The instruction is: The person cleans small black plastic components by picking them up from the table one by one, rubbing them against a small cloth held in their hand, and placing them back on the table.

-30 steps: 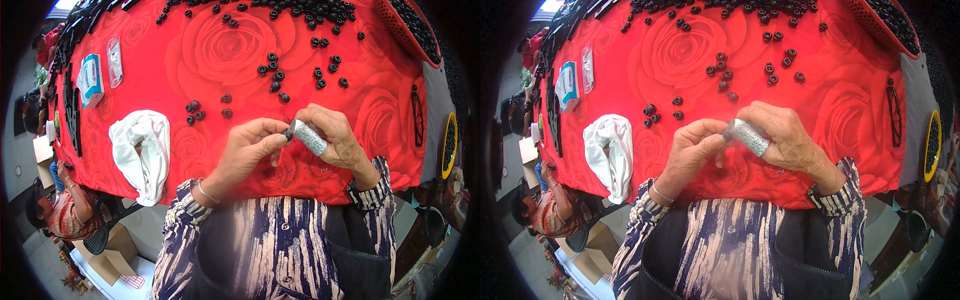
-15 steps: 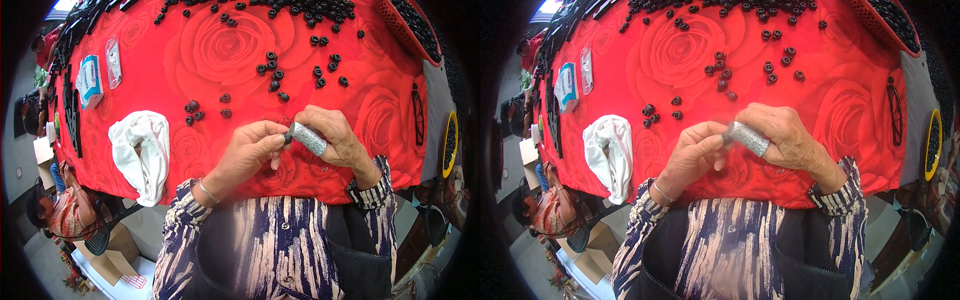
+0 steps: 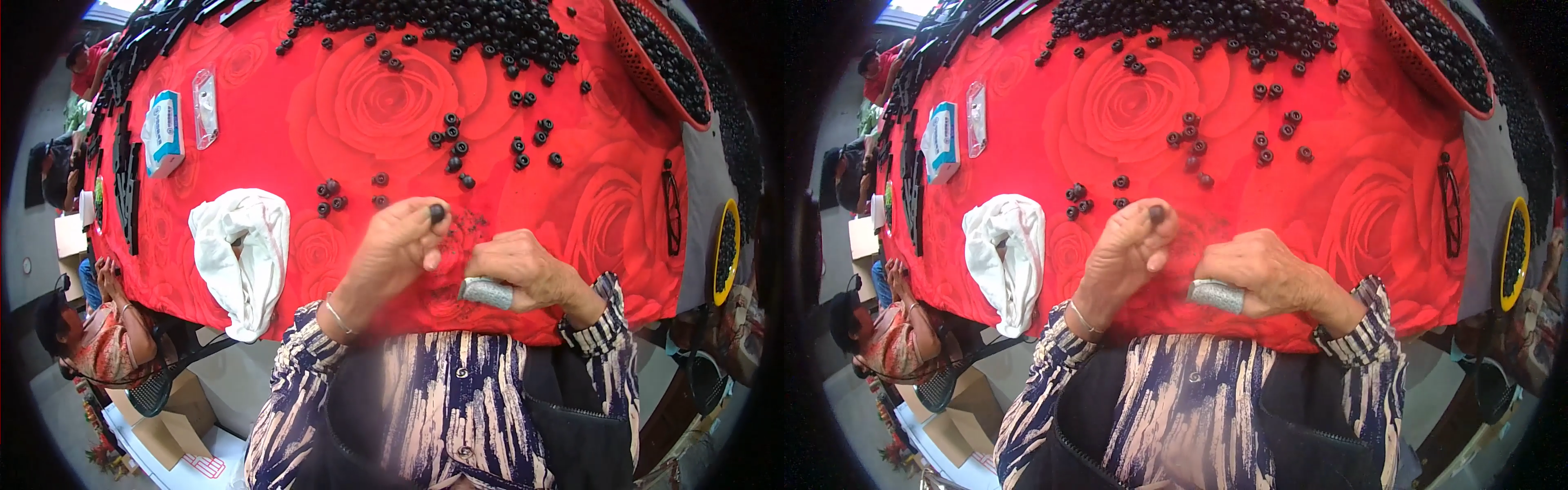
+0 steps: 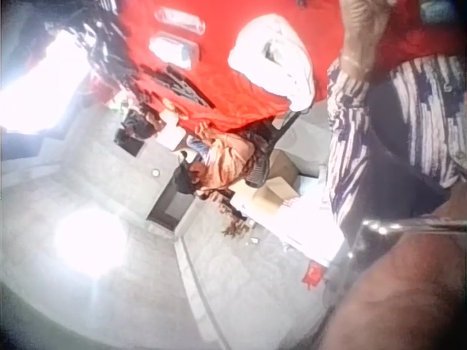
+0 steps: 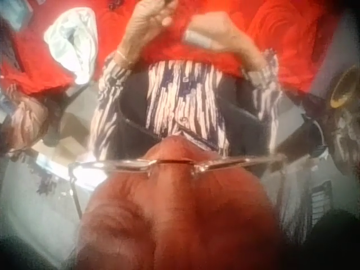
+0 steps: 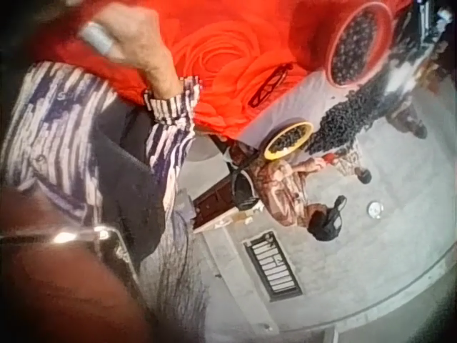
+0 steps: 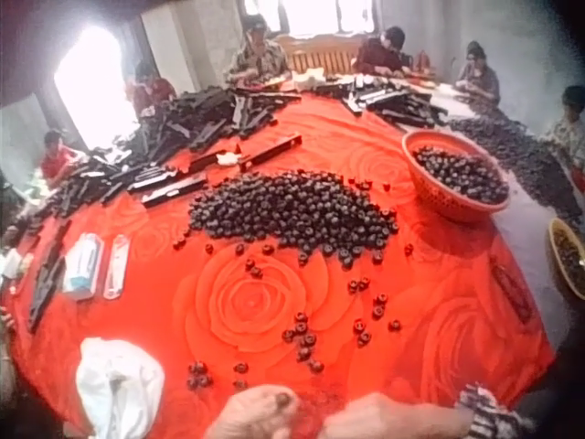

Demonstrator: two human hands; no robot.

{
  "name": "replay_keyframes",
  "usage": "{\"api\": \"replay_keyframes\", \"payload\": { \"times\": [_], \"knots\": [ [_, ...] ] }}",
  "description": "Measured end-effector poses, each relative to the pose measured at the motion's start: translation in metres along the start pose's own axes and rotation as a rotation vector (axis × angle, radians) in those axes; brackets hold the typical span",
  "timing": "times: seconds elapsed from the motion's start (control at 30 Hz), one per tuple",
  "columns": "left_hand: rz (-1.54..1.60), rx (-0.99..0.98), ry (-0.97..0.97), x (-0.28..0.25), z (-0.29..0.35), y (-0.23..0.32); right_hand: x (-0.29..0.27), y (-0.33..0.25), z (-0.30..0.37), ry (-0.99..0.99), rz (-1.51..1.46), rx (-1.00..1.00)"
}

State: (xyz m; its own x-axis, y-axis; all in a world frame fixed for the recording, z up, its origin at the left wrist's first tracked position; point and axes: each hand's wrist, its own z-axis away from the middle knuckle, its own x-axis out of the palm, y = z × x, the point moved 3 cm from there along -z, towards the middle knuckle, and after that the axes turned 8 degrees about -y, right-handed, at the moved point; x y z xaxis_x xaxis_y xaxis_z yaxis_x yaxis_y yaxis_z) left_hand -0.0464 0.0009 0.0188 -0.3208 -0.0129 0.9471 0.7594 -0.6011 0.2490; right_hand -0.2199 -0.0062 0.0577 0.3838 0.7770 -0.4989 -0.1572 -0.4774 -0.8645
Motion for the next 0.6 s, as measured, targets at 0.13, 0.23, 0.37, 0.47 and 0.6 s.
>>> {"api": "replay_keyframes", "payload": {
  "times": [0.13, 0.23, 0.37, 0.47, 0.6],
  "knots": [
    [-0.066, -0.055, 0.097, 0.002, 0.003, -0.013, -0.015, 0.01, 0.006, 0.316, -0.239, 0.15],
    [-0.069, -0.074, 0.057, 0.002, 0.004, -0.018, -0.023, -0.002, 0.001, 0.378, -0.059, 0.128],
    [-0.083, -0.097, 0.022, 0.003, 0.002, -0.026, -0.014, -0.008, -0.006, 0.495, 0.172, 0.04],
    [-0.095, -0.129, 0.043, 0.007, 0.0, -0.03, -0.007, -0.006, -0.006, 0.555, 0.278, -0.022],
    [-0.039, -0.139, -0.003, 0.0, 0.001, -0.032, -0.004, -0.005, -0.004, 0.562, 0.402, -0.071]
  ]
}}
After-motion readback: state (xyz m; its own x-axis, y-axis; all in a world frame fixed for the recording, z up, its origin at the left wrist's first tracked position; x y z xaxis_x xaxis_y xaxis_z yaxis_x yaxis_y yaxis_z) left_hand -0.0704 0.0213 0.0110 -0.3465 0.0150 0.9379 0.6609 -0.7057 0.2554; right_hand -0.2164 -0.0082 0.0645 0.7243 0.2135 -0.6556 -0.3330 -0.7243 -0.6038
